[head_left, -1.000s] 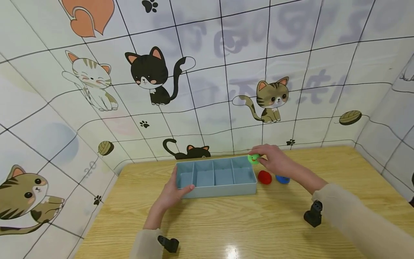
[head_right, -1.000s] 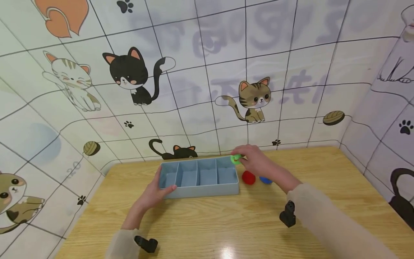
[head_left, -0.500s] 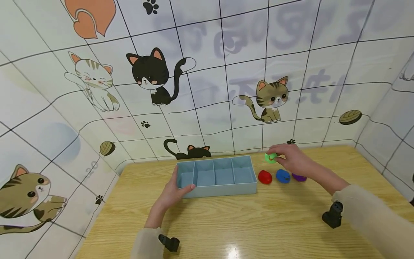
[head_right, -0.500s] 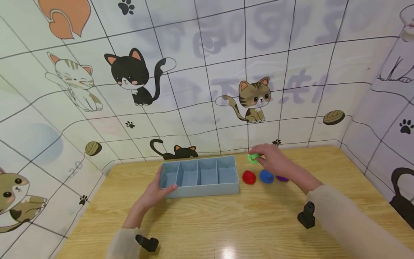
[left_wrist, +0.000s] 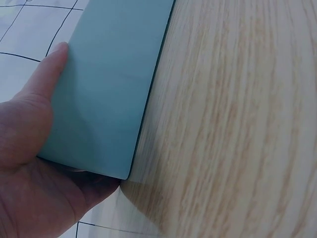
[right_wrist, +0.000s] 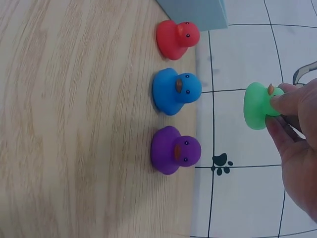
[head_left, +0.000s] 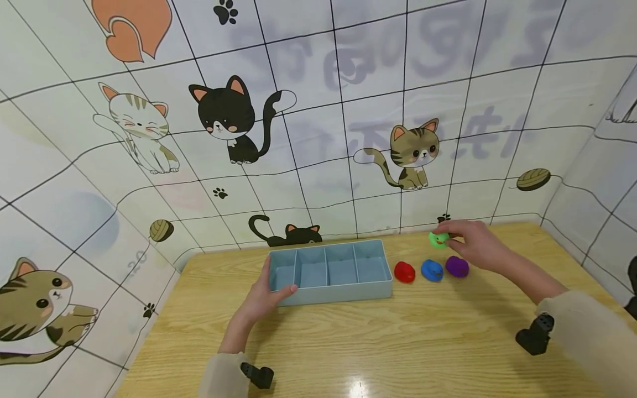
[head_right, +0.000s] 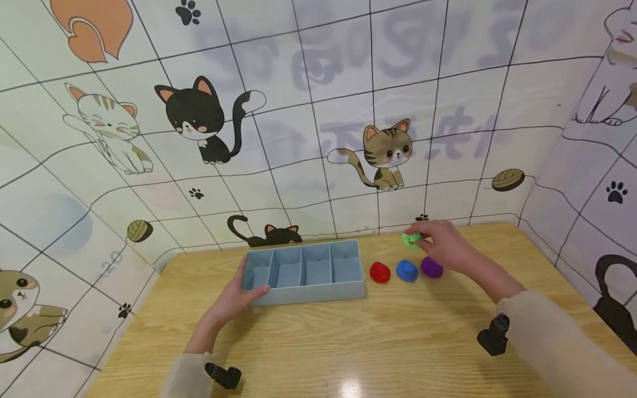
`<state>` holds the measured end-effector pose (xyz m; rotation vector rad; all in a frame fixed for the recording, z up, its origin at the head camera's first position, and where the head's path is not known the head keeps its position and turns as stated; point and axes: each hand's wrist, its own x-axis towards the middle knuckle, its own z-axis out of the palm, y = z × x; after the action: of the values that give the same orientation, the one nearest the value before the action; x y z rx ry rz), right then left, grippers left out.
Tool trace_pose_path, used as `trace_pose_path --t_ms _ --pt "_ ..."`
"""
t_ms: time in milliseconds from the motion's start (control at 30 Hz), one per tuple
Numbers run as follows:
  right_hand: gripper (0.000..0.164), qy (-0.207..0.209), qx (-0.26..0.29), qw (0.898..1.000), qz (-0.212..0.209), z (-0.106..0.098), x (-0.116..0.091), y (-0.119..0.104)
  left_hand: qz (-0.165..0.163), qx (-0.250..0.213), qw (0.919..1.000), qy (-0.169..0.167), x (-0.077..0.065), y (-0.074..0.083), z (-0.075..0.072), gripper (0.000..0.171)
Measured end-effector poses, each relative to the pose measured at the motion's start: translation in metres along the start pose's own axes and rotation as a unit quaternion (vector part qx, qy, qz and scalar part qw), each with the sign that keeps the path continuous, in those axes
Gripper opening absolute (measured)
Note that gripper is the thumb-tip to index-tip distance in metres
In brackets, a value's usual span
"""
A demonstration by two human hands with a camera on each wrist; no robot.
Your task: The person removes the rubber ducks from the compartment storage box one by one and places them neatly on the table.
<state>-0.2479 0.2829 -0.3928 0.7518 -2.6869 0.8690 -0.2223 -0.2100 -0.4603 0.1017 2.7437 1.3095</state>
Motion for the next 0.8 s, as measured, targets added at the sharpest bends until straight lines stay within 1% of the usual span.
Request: trace_pose_path --t_ms 300,433,633,800 --pt "0.030 0.012 -0.008 1.000 0.009 -0.007 -0.019 0.020 -0.005 -0.003 1.0000 -0.001 -0.001 0.002 0.000 0.112" --pt "0.030 0.012 -0.013 1.000 0.020 -0.006 -0.028 0.030 -0.004 -0.008 1.0000 -0.002 -0.001 0.001 -0.001 0.114" --pt "0.031 0.024 -0.018 0.999 0.016 -0.004 -0.041 0.046 -0.002 -0.011 0.9999 -0.003 -0.001 -0.001 0.000 0.113" --pt "0.030 0.017 -0.017 0.999 0.031 -0.005 -0.048 0.059 -0.002 -0.009 1.0000 -0.002 -0.001 0.000 0.001 0.112"
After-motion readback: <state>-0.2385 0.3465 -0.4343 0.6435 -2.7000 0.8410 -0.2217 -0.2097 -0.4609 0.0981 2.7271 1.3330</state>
